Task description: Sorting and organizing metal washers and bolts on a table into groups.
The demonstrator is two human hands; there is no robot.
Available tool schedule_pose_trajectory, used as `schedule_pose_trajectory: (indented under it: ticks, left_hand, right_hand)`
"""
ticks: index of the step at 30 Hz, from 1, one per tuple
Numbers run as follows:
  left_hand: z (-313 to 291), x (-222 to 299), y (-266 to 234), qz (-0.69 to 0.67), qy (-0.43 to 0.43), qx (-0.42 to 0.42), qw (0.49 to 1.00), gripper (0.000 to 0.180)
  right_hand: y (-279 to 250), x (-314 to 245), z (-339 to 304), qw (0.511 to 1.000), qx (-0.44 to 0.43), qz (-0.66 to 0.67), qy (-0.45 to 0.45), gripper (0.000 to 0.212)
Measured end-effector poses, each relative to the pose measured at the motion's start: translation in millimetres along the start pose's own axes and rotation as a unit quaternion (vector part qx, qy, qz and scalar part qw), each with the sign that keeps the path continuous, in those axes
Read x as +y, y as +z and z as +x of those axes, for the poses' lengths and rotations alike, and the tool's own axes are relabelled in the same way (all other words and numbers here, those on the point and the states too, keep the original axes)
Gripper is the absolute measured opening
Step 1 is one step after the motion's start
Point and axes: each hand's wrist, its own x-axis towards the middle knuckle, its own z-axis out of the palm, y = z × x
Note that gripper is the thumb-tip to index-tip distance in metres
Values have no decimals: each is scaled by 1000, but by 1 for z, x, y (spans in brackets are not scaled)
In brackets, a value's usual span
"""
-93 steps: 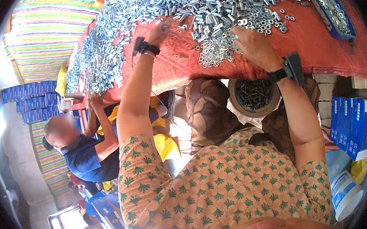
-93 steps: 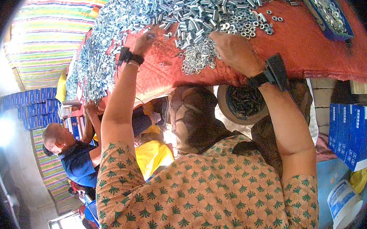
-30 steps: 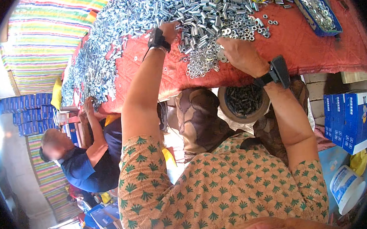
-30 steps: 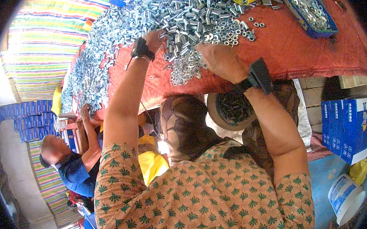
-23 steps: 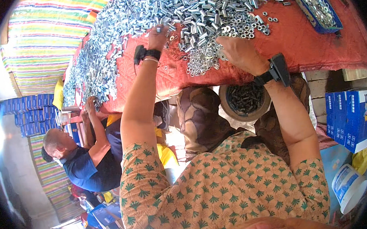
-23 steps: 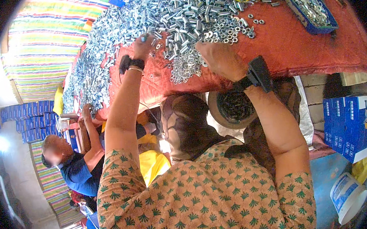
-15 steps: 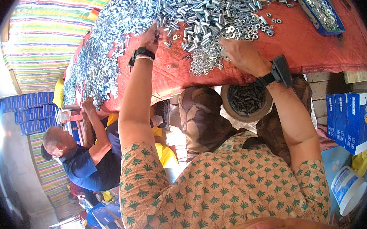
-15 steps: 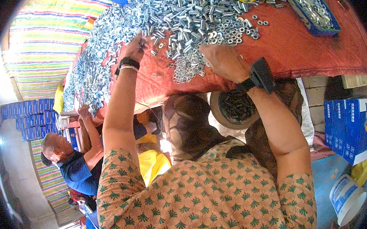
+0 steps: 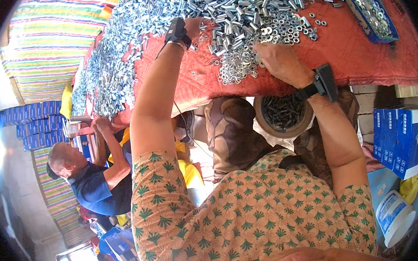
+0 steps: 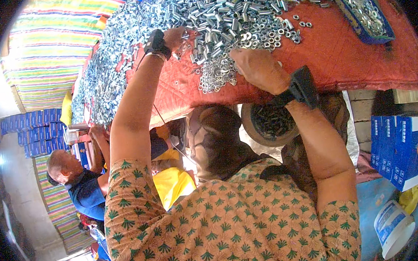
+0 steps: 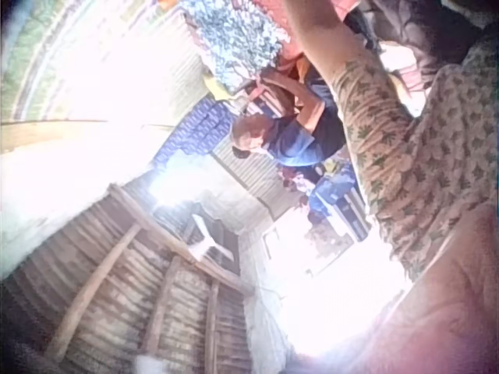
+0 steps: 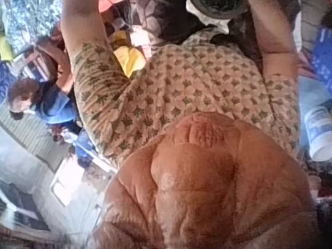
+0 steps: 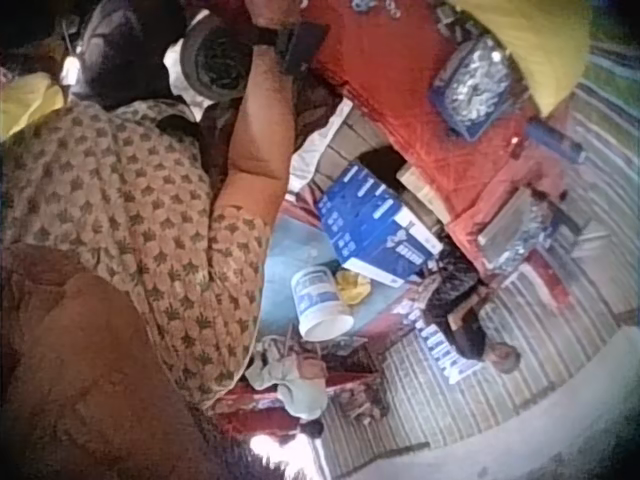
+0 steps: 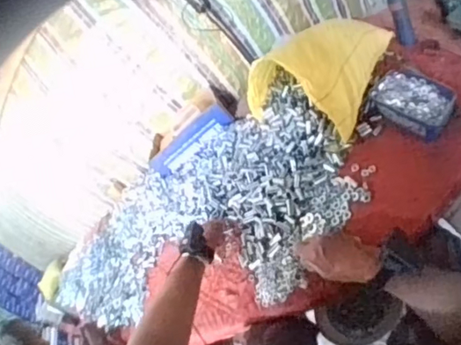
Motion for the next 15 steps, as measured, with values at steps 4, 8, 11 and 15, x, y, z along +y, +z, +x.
schedule_pose_trajectory:
  ticks: [4,8,11,15]
  left_hand:
    - [-1,33,-18,-228,52,-31,972,24]
    - [-23,-30,9,-197,-17,67,978,27]
    - [-28,-40,12,-649,-66,177,737,19]
    - [-53,-18,-29,-912,-186,157,330,20]
  right_hand:
    - [5,18,-11,999,-16,-32,9,18]
    - [1,-5,2,1000,-19,-8,-9,19]
    - [6,6,-2,1000,-25,-11,5,19]
    - [1,7,-5,1000,3,9,9,9]
